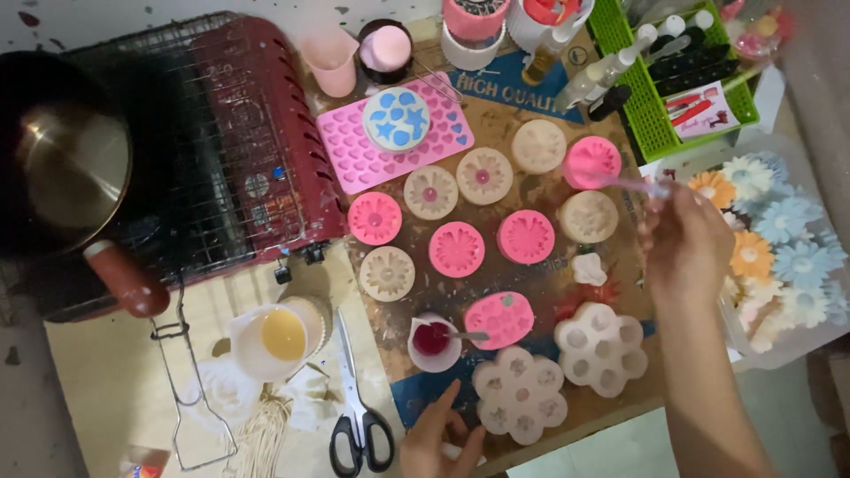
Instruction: Filling silicone flower molds with colored wax using a dropper.
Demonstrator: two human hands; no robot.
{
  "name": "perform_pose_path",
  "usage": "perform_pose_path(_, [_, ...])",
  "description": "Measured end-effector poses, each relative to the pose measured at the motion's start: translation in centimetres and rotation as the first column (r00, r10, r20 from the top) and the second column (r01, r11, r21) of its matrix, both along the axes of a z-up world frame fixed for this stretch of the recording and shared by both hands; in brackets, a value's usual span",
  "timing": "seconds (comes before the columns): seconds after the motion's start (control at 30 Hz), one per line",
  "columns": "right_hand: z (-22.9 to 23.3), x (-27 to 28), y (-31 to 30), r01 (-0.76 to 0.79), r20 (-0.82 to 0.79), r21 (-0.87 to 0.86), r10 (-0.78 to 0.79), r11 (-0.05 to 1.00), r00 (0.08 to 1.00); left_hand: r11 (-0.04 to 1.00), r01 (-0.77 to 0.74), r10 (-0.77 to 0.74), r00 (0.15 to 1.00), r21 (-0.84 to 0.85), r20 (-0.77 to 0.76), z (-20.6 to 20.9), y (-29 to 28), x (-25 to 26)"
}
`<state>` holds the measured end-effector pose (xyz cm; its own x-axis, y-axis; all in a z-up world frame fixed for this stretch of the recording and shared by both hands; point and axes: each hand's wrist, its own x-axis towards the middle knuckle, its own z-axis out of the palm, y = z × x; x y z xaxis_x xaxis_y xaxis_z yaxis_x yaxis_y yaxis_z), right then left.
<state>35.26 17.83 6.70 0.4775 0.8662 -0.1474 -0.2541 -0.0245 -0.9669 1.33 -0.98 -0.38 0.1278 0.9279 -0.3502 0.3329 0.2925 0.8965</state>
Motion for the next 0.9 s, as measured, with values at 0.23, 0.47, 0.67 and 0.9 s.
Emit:
perform_pose_path(0.23, [-5.2, 2.5, 6.0, 0.146, 0.125, 0.017, -0.147, 0.989, 0.981, 0.992, -0.024, 0.020, 0.999, 0.126, 0.032, -2.3, -0.7, 0.3])
perform_pose_path(0.47, [-5.8, 1.0, 6.5, 0.090, 0.225, 0.088, -0.107, 0.992, 0.968, 0.983, -0.002, -0.018, 0.994, 0.181, 0.107, -3.8, -1.2, 0.1])
perform_pose_path(0.67, [-5.4, -0.1, 6.5, 0.110, 0.392, 0.117, -0.148, 0.987, 0.908, 0.988, -0.014, -0.002, 0.995, 0.156, 0.098, -3.4, -1.0, 0.4])
perform_pose_path(0.9, [-4.5, -0.3, 6.4, 0.051, 0.563, 0.102, -0.100, 0.993, 0.820, 0.995, 0.047, -0.052, 0.997, 0.082, 0.060, -2.6, -0.4, 0.1])
